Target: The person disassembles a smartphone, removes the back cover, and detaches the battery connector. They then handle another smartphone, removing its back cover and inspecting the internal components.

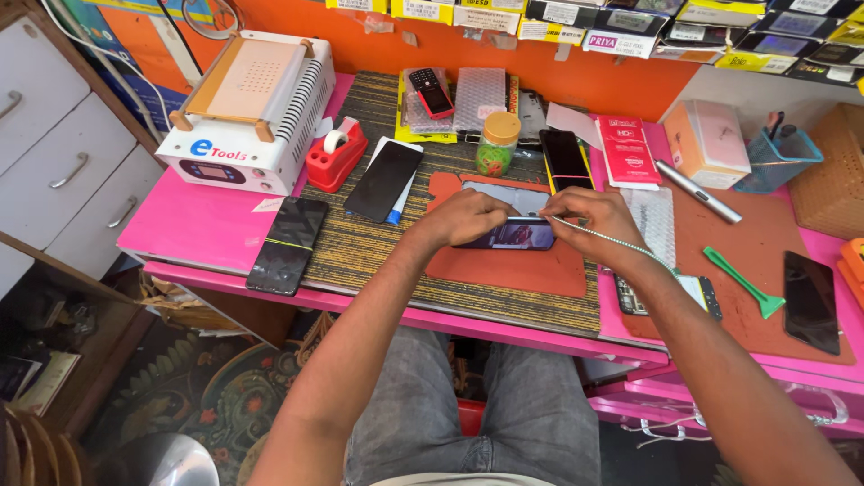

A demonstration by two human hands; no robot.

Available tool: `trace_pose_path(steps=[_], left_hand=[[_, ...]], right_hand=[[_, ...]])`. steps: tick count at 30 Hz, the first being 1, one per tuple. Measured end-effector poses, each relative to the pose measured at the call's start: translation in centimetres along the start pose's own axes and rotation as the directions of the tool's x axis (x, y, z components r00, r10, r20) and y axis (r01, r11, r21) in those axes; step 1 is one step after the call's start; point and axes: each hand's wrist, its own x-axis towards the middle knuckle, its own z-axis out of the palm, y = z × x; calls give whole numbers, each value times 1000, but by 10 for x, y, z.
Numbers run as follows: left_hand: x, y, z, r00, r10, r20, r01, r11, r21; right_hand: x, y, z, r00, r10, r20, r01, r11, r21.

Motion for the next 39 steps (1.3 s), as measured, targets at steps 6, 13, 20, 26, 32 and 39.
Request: trace_pose_path(steps=[6,13,20,26,32,39], left_hand=[[-2,-3,0,999,40,-2,-40,999,20],[2,-6,-1,1000,10,-7,-10,1000,-15],[0,-5,-1,1000,23,-14,-24,1000,-9],[-1,1,-2,1000,-8,-11,8,1000,-15],[-2,3,-3,1000,5,-10,-5,1000,-23],[1,-1,-1,1000,-1,0,1,1000,-12]], right_hand=[[0,10,6,991,127,-51,-117,978,174],[3,14,3,988,155,-8,-150,968,200],[2,17,9,982,184,-49,-169,961,218],[1,17,9,978,200,-52,-183,955,234],[2,11,6,991,129,-40,-122,981,149],[0,22,13,990,132,-56,-114,961,252]])
